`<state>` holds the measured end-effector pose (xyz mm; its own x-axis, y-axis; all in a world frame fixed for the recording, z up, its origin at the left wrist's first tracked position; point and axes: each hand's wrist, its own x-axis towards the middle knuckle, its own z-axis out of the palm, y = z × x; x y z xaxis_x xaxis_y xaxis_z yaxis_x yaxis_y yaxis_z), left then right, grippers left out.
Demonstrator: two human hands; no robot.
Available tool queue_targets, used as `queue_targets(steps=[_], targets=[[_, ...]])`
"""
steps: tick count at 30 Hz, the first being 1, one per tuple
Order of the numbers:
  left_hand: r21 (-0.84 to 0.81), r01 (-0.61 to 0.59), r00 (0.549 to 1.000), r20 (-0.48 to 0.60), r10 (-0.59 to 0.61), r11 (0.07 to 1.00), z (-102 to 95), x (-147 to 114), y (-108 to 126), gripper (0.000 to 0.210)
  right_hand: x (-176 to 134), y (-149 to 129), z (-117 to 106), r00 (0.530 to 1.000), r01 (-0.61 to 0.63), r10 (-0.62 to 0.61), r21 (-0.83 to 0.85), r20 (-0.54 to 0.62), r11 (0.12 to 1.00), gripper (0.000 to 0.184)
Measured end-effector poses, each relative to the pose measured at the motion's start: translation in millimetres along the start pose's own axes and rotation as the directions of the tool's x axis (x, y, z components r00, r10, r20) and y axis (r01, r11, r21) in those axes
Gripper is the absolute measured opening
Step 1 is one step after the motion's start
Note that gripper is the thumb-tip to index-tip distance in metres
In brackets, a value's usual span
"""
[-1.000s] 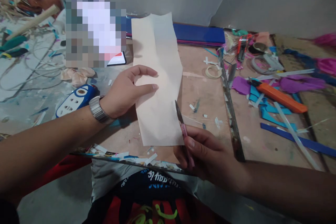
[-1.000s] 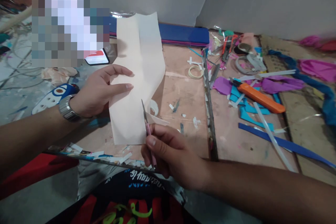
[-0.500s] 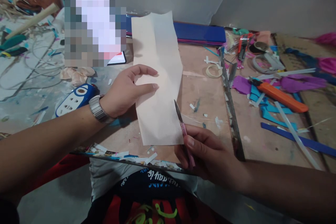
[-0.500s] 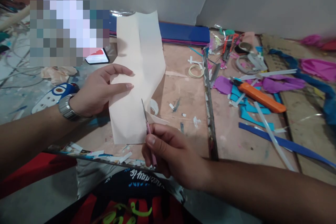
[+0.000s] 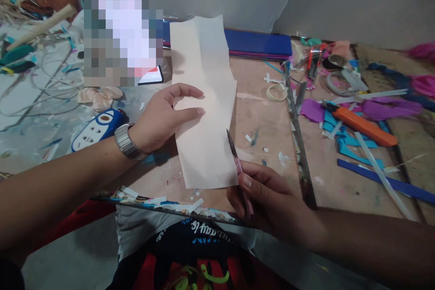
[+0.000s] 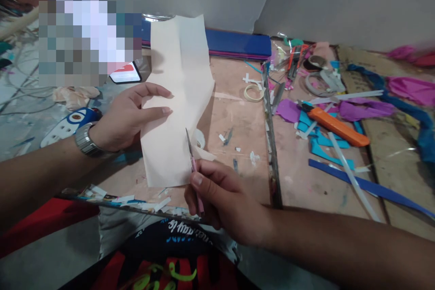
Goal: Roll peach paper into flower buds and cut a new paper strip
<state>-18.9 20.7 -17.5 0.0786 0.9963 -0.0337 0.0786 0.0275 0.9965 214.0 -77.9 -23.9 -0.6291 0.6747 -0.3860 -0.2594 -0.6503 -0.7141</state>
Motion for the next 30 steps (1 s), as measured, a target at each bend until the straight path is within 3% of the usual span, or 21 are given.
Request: queue_targets(steps=[7, 30], targets=[[-0.011, 0.007, 1.000, -0.007, -0.007, 1.000, 0.9, 0.3, 1.5, 0.029, 0.8, -3.1, 0.4, 1.000, -0.017, 0.016, -0.022, -0.020, 1.000, 0.043], [-0.069, 0.047, 0.999, 0.023, -0.045, 0.997, 0.5, -1.4, -0.2, 0.033, 0.4, -5.1, 2.7, 1.000, 0.010, -0.009, 0.032, -0.022, 0.999, 0.043]])
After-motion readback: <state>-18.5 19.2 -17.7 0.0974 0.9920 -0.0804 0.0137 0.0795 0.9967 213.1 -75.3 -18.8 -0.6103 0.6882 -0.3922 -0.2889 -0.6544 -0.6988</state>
